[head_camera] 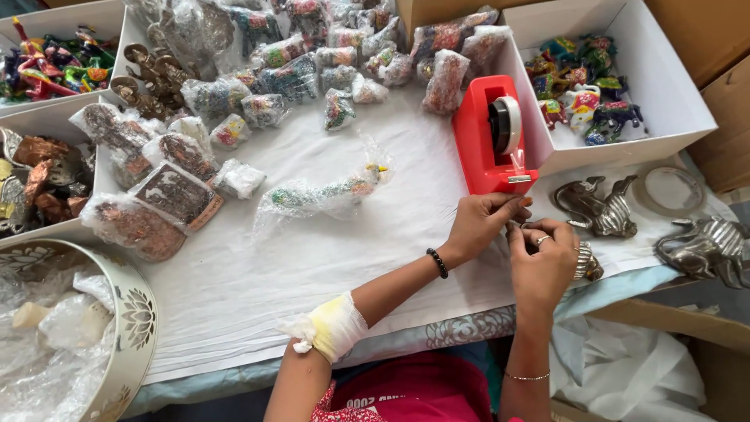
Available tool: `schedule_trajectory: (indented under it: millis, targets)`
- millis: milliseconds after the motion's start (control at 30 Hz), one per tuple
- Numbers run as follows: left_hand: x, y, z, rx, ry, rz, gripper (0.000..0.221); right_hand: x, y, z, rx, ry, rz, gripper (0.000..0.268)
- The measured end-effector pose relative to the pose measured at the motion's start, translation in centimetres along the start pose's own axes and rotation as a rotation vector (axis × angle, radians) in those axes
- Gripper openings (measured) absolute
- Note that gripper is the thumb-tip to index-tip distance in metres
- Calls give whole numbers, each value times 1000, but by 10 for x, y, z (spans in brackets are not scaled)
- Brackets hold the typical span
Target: The person wraps small decorative figurines in bubble wrap and secures them with clear packing tape. They handle multiple items, including a green figurine and a red figurine, wrapping each individually and placing them on the table among other wrapped items.
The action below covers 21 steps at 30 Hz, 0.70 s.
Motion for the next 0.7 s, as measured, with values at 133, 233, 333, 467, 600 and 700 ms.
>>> schedule_trajectory:
  millis: [133, 233, 333, 467, 600, 700]
  targets:
    - [2, -16, -1, 39, 52, -30, 26, 13, 24, 6, -62, -12, 52, 13]
    - [0, -13, 0, 81, 66, -149, 25, 20, 35, 10, -97, -7, 97, 15]
    - [0, -11, 0, 80, 37, -170, 24, 24, 42, 10, -99, 0, 131, 14]
    - [2, -14, 0, 59, 16, -157, 25, 29, 55, 12, -81, -6, 172, 15]
    - [2, -21, 0, 99, 9, -153, 23, 36, 66, 12, -122, -8, 238, 13]
    - [3, -24, -1, 102, 21, -221, 24, 40, 71, 14, -113, -7, 281, 14]
Point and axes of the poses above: each hand's wrist, its own z-axis away from the middle knuckle, its own x-axis out of the palm, y = z × x, the point moved 3 cm from there along -z, towards the middle knuckle, and after that the axes turned 4 degrees about -y, right-handed, at the moved point
